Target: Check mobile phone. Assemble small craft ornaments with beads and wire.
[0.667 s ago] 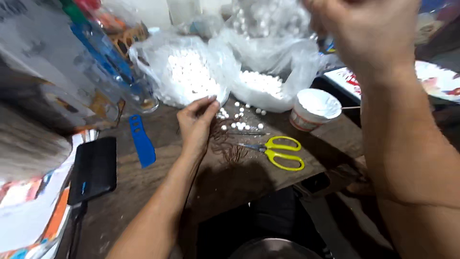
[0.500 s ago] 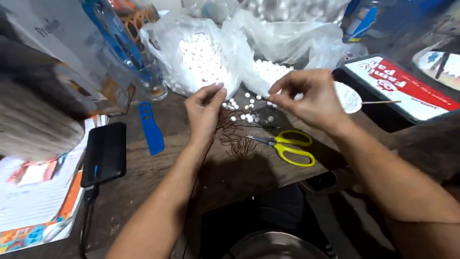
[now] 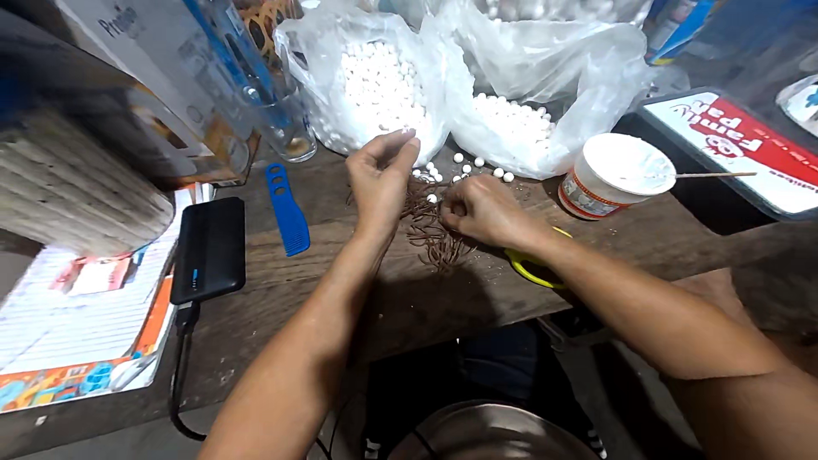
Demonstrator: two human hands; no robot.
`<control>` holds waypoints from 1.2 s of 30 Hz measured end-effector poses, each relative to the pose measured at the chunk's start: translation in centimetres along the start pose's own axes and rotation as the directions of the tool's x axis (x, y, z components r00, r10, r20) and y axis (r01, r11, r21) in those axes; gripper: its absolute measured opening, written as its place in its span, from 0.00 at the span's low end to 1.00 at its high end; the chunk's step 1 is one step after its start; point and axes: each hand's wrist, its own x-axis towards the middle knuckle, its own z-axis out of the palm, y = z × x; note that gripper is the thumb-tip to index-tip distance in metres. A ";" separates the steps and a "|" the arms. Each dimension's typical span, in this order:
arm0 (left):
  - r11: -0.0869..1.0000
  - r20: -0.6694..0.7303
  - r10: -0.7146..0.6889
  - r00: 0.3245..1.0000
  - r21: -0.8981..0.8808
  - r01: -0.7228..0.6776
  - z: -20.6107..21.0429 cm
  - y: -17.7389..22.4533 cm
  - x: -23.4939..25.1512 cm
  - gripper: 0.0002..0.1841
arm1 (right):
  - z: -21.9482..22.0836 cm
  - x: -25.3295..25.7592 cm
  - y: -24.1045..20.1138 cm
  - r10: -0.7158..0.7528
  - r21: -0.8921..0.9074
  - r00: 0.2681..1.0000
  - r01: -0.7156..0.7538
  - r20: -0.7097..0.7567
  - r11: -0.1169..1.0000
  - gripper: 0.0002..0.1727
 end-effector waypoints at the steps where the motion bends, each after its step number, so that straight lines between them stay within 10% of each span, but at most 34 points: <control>1: 1.000 -0.001 0.003 1.000 -0.001 -0.003 0.0 0.0 0.0 0.07 | -0.1 -0.2 0.3 -0.024 0.021 0.999 0.025 -0.038 0.999 0.12; 14: 1.000 0.079 0.027 0.997 0.010 -0.027 1.3 -0.1 -2.3 0.04 | -0.5 -1.5 3.3 0.199 0.603 0.820 0.209 -0.537 0.770 0.01; 24: 0.935 0.208 -0.286 0.935 -0.153 0.320 4.0 1.3 -2.0 0.12 | -0.9 -1.7 2.8 0.244 0.808 0.889 0.200 -0.388 0.554 0.08; 36: 0.957 0.242 -0.130 0.962 -0.225 0.186 3.5 -0.3 -2.4 0.08 | -0.5 -1.7 1.7 0.298 0.962 0.947 0.034 -0.117 0.271 0.14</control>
